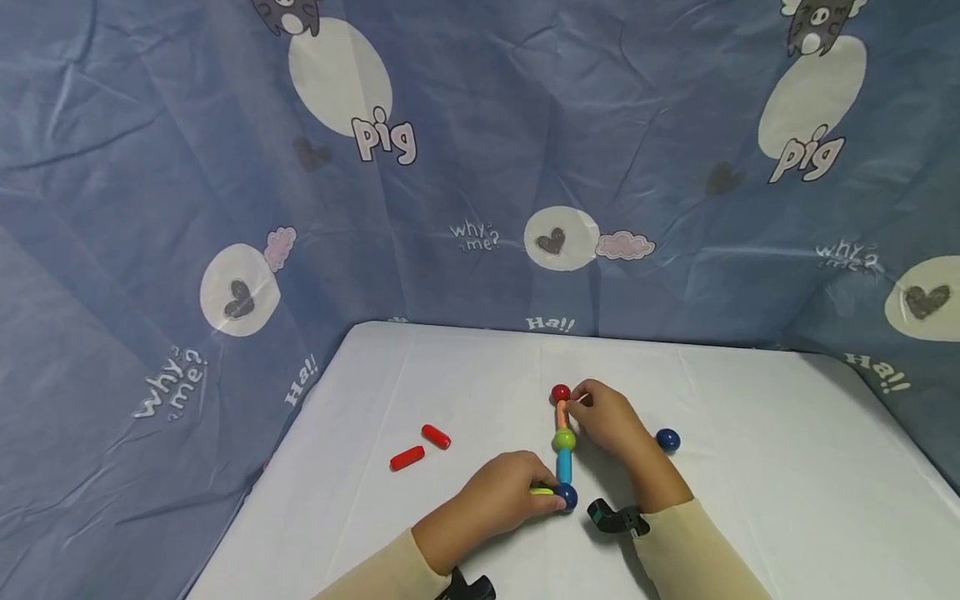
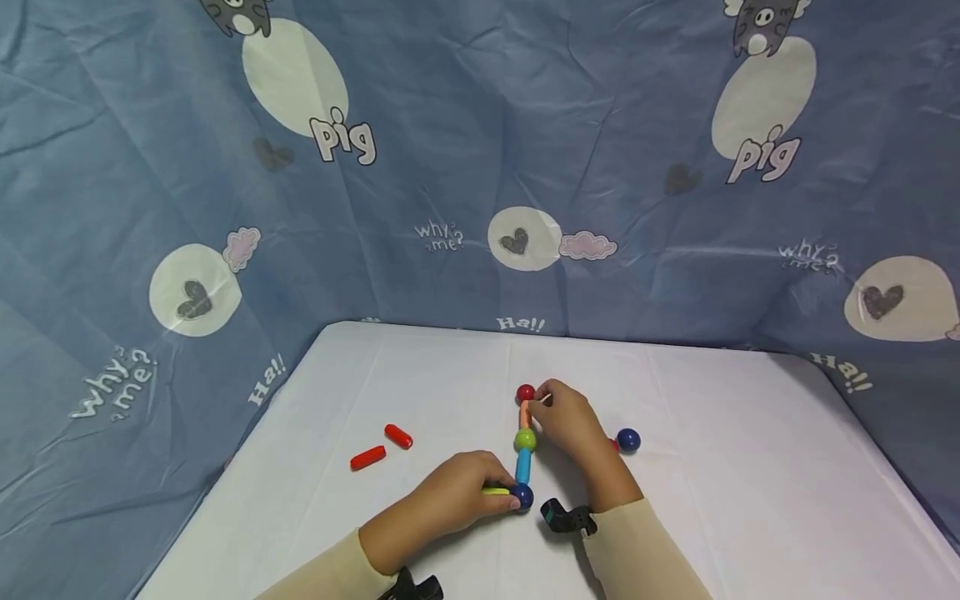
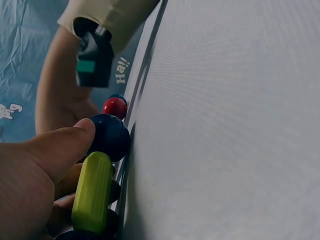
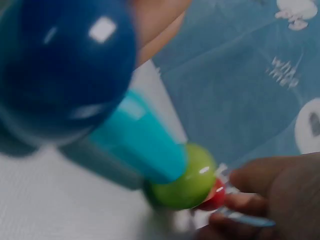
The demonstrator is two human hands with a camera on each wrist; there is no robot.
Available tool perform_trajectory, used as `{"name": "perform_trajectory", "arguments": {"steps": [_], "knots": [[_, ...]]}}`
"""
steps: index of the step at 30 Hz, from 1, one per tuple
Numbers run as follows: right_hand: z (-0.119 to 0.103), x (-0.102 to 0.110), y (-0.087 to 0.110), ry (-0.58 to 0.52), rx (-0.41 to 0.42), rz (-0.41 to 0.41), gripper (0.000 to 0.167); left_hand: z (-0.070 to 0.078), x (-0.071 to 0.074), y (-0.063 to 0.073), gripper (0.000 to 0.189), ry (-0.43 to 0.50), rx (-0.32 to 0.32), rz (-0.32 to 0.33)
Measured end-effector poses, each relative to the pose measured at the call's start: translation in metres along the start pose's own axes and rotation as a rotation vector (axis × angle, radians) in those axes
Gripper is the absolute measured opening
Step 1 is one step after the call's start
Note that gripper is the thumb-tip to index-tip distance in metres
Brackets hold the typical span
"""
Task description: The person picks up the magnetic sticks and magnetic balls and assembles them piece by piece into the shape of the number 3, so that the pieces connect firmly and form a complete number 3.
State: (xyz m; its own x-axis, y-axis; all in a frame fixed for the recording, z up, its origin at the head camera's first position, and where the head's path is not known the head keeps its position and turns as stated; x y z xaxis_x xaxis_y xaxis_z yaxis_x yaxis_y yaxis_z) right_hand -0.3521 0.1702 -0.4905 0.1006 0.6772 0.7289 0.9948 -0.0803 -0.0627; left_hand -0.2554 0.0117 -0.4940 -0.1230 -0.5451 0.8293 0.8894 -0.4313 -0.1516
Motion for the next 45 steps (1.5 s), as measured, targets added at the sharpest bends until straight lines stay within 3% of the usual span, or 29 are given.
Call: {"name": "perform_trajectory", "arguments": {"steps": [6,26,29,34,38,45], "knots": [[-0.007,-0.003,0.018,0.038,-0.037,-0.113,0.028,0.0,0.001,-0.001,0.024,-0.018,0.01,-0.003],[-0.01,-0.009,0.029,-0.012,-0.099,-0.096,0.026,-0.001,0.0,0.0,0.029,-0.018,0.008,0.004],[-0.016,-0.003,0.027,0.038,-0.053,-0.039,0.027,-0.001,0.0,0.001,0.028,-0.01,0.009,-0.003],[-0.044,0.003,0.028,0.033,0.137,0.065,0.019,0.002,0.0,0.004,0.028,-0.017,-0.04,-0.027],[-0.069,-0.015,0.035,-0.03,0.289,-0.003,0.011,-0.004,0.008,0.011,0.03,-0.025,-0.061,-0.023],[-0.101,-0.046,0.041,-0.08,0.374,-0.149,0.012,-0.046,0.029,0.035,0.045,0.036,0.085,0.014]]}}
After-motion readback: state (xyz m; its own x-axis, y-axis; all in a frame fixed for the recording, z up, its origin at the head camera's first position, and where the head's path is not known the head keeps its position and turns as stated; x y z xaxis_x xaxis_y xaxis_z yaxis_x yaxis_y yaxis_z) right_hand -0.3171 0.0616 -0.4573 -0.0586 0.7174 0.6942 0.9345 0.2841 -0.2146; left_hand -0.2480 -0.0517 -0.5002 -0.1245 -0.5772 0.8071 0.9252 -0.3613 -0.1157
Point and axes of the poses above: each hand's wrist, its own y-axis away from the middle knuckle, its own x-axis out of the back of the hand, z = x × y, the point moved 8 cm from there along -y, towards the middle knuckle, and after that the axes turned 12 degrees about z, right-handed, at the moved point
